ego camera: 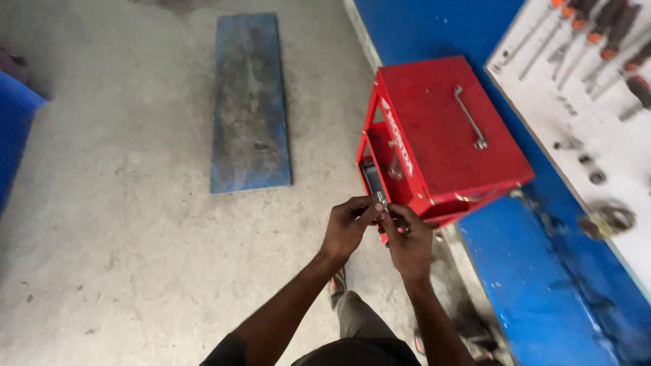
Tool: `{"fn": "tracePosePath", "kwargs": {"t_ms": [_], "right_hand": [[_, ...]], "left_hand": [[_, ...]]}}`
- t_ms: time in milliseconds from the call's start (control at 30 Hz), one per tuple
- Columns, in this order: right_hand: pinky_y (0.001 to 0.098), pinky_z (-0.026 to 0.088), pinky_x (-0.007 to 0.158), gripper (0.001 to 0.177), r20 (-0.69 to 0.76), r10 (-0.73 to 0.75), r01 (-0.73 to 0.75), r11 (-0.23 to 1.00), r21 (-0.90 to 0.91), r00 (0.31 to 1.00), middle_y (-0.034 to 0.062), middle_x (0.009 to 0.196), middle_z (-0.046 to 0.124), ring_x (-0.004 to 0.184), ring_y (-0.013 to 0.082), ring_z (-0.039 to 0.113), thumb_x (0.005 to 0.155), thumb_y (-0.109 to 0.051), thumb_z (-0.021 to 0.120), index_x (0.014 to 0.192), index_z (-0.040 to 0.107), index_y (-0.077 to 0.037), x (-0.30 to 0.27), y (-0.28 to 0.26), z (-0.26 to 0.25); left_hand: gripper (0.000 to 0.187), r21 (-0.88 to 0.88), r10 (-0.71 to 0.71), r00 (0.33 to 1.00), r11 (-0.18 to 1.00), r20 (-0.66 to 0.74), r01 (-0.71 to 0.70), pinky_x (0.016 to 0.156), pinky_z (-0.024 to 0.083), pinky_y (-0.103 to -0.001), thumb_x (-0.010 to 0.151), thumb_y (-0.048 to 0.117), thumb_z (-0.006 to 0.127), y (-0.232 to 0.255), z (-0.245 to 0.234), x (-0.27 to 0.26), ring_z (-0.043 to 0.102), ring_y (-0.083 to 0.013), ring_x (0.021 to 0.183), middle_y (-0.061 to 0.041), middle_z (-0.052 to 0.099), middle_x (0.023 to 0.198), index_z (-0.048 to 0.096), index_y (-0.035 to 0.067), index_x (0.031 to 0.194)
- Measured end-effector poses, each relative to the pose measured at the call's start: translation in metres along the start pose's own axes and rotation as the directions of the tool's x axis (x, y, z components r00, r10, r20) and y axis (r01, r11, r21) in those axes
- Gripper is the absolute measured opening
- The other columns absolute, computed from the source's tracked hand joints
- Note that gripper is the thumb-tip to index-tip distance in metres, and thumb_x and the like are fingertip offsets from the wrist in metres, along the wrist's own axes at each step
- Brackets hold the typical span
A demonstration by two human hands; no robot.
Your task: The person removes a spark plug from a motorcycle engine using a wrench, cleans it on a bench grinder, and reinstalls it. The person uses a wrench to loosen and tighten the spark plug and a cloth to wipe it before reinstallation.
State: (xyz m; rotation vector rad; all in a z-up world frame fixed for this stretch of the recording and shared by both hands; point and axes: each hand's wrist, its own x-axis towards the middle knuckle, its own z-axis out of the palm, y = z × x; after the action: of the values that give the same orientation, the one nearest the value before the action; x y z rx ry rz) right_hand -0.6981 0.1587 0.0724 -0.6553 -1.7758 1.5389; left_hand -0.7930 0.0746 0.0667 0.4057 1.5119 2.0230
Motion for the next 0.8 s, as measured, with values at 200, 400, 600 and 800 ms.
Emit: {"fn": "tracePosePath", "kwargs": {"t_ms": [200,400,600,800], "right_hand": [[0.0235,0.051,0.039,0.014,0.137,-0.021,0.017,0.999,0.027,0.990,0.0133,0.072,0.066,0.057,0.0163,0.063,0.093,-0.013,0.069,0.100,0.072,-0.001,0.160,0.010,0.093],[0.0251,0.053,0.042,0.018,0.282,-0.023,0.027,1.000,-0.010,0.959,0.0160,0.074,0.069,0.060,0.0164,0.065,0.090,-0.012,0.072,0.103,0.073,0.000,0.305,0.006,0.200],[0.0253,0.048,0.044,0.024,0.287,0.125,-0.099,0.990,-0.105,0.950,0.0052,0.070,0.069,0.060,0.0107,0.060,0.086,-0.023,0.071,0.101,0.076,-0.006,0.454,0.015,0.328],[0.0261,0.049,0.044,0.025,0.271,0.212,-0.167,0.969,-0.179,0.939,0.0070,0.069,0.070,0.060,0.0128,0.063,0.084,-0.023,0.072,0.102,0.078,-0.006,0.619,0.018,0.463]], "left_hand": [[0.028,0.063,0.097,0.989,0.994,-0.108,-0.090,0.081,0.060,-0.037,0.087,0.018,0.079,0.050,-0.057,0.163,0.066,-0.0216,0.087,-0.018,0.071,0.103,0.073,-0.001,0.107],[0.027,0.093,0.150,0.963,0.987,-0.224,-0.132,0.080,0.060,-0.036,0.089,0.020,0.078,0.128,-0.128,0.302,0.068,-0.0206,0.085,-0.018,0.074,0.097,0.075,0.000,0.105],[0.030,0.164,0.130,0.970,0.982,-0.205,-0.097,0.072,0.057,-0.028,0.087,0.027,0.071,0.164,-0.212,0.468,0.065,-0.0138,0.075,-0.006,0.072,0.082,0.075,0.003,0.105],[0.032,0.315,0.177,0.974,0.941,-0.140,-0.125,0.073,0.062,-0.031,0.087,0.029,0.071,0.222,-0.302,0.658,0.074,-0.0170,0.082,-0.008,0.076,0.090,0.075,0.004,0.107]]}}
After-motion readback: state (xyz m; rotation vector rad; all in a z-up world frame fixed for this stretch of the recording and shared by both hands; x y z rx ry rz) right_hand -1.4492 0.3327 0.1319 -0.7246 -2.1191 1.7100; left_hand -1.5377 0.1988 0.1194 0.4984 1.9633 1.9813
